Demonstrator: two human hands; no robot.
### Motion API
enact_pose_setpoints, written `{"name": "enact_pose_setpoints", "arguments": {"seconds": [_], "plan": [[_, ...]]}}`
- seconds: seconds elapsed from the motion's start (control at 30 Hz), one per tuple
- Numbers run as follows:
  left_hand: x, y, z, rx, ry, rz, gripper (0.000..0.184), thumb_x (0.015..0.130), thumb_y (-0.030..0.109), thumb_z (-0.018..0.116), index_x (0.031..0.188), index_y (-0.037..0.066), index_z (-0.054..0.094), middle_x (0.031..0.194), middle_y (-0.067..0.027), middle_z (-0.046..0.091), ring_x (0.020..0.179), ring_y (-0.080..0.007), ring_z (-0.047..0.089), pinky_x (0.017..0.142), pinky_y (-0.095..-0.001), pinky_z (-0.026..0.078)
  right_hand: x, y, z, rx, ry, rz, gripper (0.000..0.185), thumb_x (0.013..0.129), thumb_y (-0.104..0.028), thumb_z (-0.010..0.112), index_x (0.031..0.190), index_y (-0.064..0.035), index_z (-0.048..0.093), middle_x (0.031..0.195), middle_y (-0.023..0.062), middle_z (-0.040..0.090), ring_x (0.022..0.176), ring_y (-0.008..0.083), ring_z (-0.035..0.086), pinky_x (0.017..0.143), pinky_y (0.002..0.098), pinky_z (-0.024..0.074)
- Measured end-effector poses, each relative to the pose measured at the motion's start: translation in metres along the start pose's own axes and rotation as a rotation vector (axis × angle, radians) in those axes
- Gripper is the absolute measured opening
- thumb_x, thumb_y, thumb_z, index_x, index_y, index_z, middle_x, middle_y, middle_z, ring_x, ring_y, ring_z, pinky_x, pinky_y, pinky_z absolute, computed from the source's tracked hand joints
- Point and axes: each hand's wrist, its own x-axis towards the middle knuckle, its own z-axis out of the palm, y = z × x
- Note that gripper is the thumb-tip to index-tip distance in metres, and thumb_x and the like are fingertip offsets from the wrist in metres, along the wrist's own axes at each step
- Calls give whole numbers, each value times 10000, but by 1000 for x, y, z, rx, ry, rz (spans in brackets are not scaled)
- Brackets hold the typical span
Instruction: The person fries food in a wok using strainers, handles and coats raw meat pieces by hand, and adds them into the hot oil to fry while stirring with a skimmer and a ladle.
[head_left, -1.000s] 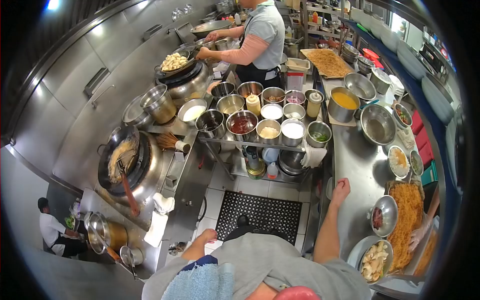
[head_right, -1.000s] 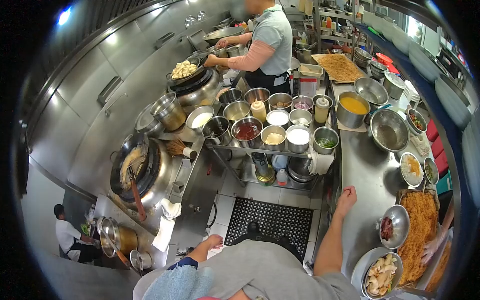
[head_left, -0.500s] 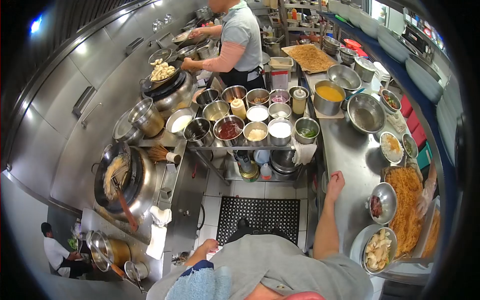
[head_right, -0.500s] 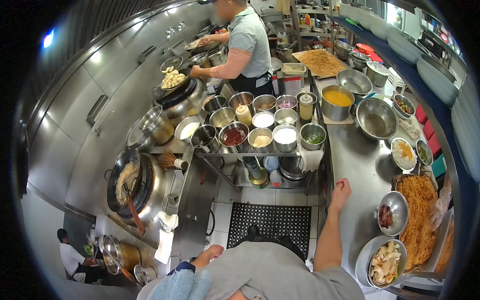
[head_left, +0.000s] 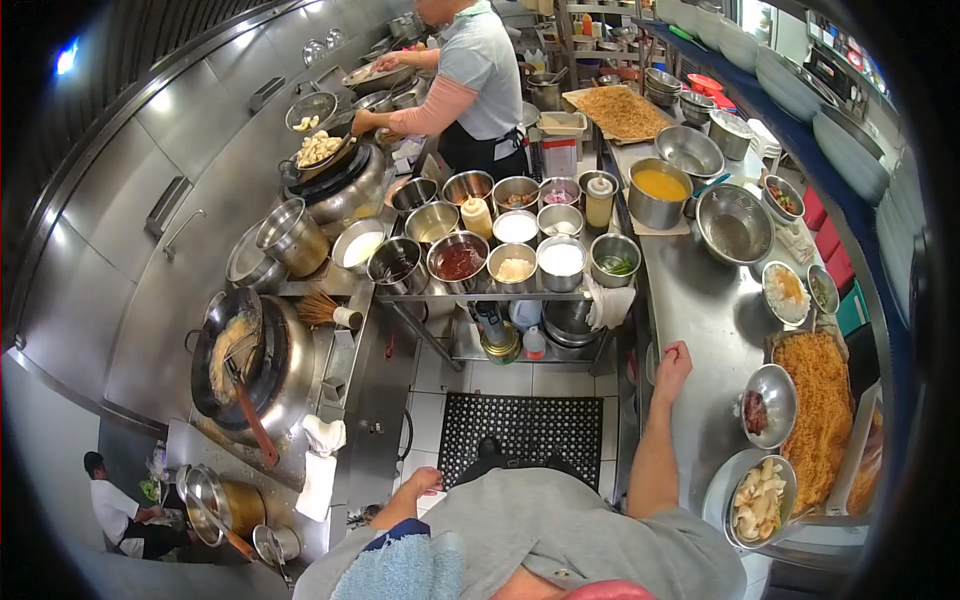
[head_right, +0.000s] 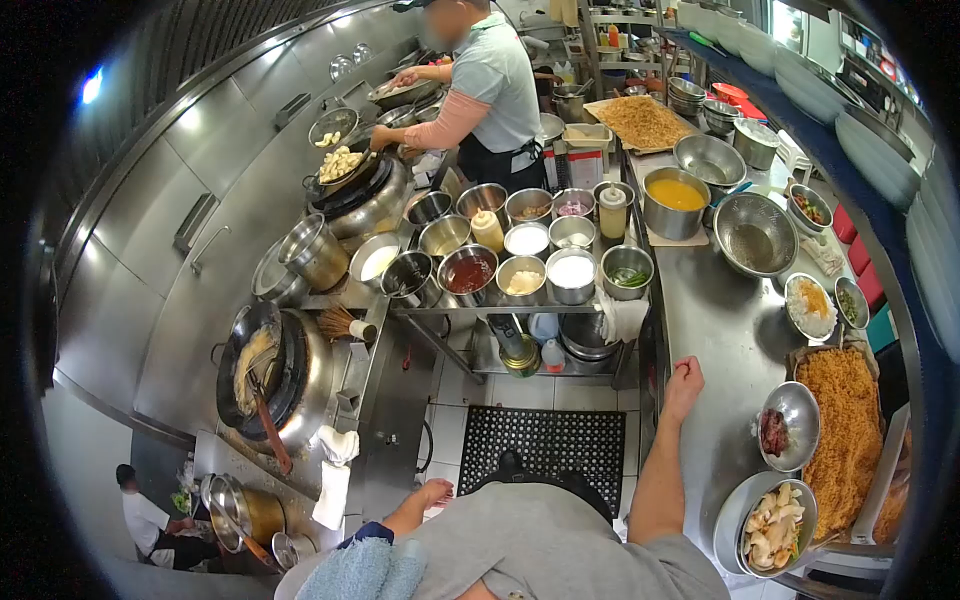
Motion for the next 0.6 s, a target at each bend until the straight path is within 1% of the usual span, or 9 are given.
{"name": "enact_pose_setpoints", "arguments": {"seconds": [0.17, 0.27, 0.47, 0.6], "plan": [[-2, -5, -2, 5, 1, -8, 191, 882, 190, 519, 1058, 129, 558, 893, -16, 618, 798, -172, 618, 650, -364, 493, 5, 8, 8, 17, -8, -33, 106, 770, -23, 407, 706, -2, 489, 593, 113, 440, 569, 200, 423, 560, 339, 373], [4, -8, -3, 1, 21, -23, 179, 886, 205, 521, 1039, 125, 568, 876, -17, 615, 794, -169, 615, 649, -364, 495, 5, 1, 5, 23, -12, -40, 109, 768, -21, 403, 703, -2, 489, 591, 106, 438, 570, 190, 420, 561, 334, 373], [15, -13, 0, -9, 3, -15, 167, 860, 180, 505, 989, 113, 588, 865, -24, 611, 746, -173, 625, 633, -369, 515, 2, -9, 3, 2, 4, -45, 116, 764, -18, 398, 698, 2, 491, 595, 97, 448, 577, 185, 427, 566, 331, 375], [7, -10, 4, -29, 10, 0, 194, 849, 184, 499, 1006, 113, 588, 860, -29, 609, 728, -176, 628, 626, -369, 519, 3, -1, 5, 0, 3, -37, 113, 761, -14, 401, 695, 3, 492, 600, 89, 460, 577, 185, 434, 568, 327, 379]]}}
